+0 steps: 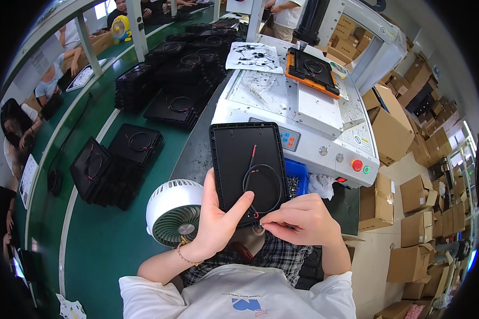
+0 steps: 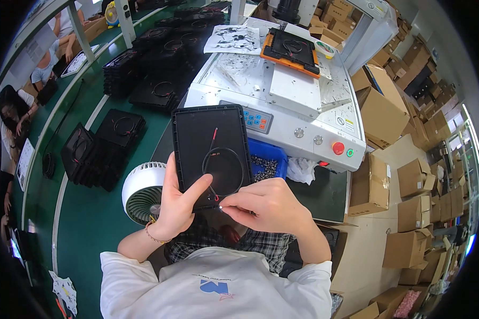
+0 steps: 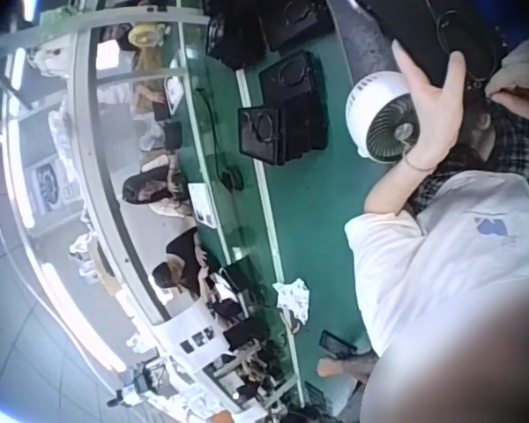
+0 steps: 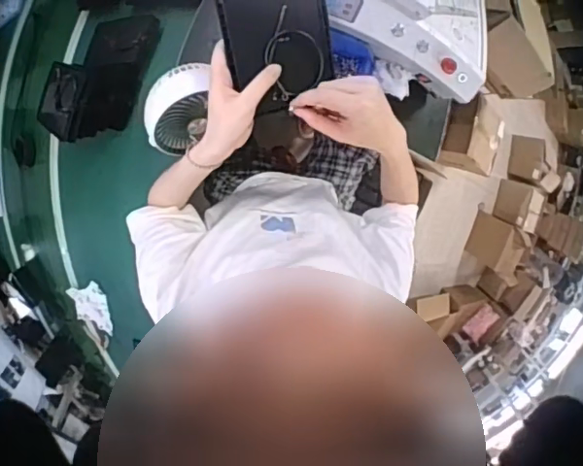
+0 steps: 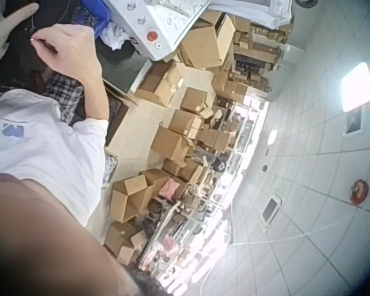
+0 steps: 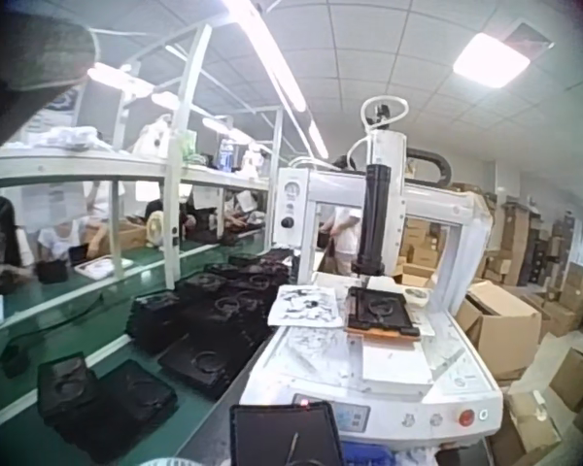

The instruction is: Assembling solar junction boxes by manually placing wires and metal components into a plastic housing and using an automated machine to secure them.

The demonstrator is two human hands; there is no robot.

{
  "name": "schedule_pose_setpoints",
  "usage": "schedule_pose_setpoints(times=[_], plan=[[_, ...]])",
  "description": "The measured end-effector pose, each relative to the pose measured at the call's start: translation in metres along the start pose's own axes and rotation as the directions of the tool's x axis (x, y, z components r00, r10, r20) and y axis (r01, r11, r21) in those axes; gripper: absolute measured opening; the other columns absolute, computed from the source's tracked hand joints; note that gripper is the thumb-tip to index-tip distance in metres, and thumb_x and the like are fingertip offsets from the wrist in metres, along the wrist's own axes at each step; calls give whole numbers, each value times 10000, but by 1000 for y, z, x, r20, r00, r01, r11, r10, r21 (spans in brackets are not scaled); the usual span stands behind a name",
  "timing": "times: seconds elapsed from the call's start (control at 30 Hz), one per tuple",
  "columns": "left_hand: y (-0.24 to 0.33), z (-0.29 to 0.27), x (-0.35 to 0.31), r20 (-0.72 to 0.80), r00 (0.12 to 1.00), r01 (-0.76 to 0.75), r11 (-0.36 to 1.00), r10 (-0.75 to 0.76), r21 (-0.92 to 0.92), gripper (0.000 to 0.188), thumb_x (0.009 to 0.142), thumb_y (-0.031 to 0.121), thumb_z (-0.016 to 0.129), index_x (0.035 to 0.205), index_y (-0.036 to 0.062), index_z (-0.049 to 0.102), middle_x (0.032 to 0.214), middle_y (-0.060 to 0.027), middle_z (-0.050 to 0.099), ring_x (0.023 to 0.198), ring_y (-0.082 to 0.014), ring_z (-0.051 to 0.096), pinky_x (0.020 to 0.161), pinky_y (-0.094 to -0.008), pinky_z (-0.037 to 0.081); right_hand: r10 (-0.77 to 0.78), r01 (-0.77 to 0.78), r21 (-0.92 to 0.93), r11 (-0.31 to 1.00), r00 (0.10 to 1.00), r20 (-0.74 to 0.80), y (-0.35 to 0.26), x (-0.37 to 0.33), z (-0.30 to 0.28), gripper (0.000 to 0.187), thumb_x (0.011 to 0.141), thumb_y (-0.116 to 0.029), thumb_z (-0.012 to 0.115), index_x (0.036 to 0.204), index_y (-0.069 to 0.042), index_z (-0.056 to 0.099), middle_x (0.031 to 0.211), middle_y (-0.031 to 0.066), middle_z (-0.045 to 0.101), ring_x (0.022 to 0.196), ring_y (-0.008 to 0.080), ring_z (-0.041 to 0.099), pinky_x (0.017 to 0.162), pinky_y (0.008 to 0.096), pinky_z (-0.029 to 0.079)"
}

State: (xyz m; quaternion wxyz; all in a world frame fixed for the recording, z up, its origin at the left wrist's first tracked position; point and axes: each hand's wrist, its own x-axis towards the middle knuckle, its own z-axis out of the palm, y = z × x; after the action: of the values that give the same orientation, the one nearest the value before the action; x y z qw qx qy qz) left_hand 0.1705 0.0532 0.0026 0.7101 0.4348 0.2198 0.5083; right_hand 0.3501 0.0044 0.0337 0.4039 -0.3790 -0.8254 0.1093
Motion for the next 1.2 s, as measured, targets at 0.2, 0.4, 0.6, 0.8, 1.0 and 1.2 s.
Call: schedule_pose_setpoints(times=[0.2, 0.4, 0.6, 0.8, 1.0, 1.2], plan=[[-2, -2, 1, -12, 1000, 13, 1000, -13, -7, 515, 892, -37, 607, 1332, 1, 342, 1225, -88, 546, 1099, -127, 545, 936, -278, 469, 35, -35, -33, 999, 999, 12, 0, -3, -3, 174, 705, -46, 766, 871, -91, 742, 550, 3, 572, 426, 130, 510, 403, 256, 364], [-3, -2, 2, -42, 999, 22, 1000, -22, 8, 497, 892, -26, 613, 1316, 6, 355, 1209, -81, 550, 1090, -124, 548, 931, -278, 473, 38, -38, 12, 999, 999, 26, -1, -5, 1, 181, 704, -34, 765, 875, -89, 742, 530, -4, 539, 417, 121, 493, 398, 249, 341], [-3, -1, 0, -20, 997, 73, 996, -74, -52, 448, 893, -27, 612, 1273, 11, 379, 1180, -81, 566, 1048, -119, 569, 910, -274, 485, 109, -106, -50, 993, 993, 47, -4, -6, -8, 133, 738, -53, 740, 864, -94, 730, 572, 11, 561, 463, 166, 540, 433, 283, 409], [-5, -1, -1, -4, 997, 81, 996, -81, -35, 434, 889, -37, 609, 1259, 13, 387, 1165, -79, 569, 1037, -118, 573, 898, -275, 492, 40, -29, -112, 993, 994, 97, -2, -3, -11, 166, 719, -33, 748, 870, -104, 741, 559, -1, 550, 447, 137, 517, 414, 262, 358], [-8, 0, -3, 44, 988, 151, 987, -149, -57, 429, 894, -41, 594, 1264, 13, 385, 1184, -80, 559, 1068, -124, 569, 910, -282, 494, -16, 46, -106, 993, 964, 266, 3, 2, -19, 132, 742, -123, 769, 866, -113, 726, 652, 2, 582, 530, 171, 564, 458, 298, 419], [-11, -1, -3, 59, 981, 189, 980, -186, -55, 455, 895, -40, 592, 1290, 18, 374, 1194, -80, 556, 1089, -124, 560, 918, -284, 490, 22, 15, -122, 992, 955, 295, 6, 3, -18, 122, 746, -161, 773, 839, -122, 706, 676, -7, 594, 572, 177, 582, 500, 302, 434]])
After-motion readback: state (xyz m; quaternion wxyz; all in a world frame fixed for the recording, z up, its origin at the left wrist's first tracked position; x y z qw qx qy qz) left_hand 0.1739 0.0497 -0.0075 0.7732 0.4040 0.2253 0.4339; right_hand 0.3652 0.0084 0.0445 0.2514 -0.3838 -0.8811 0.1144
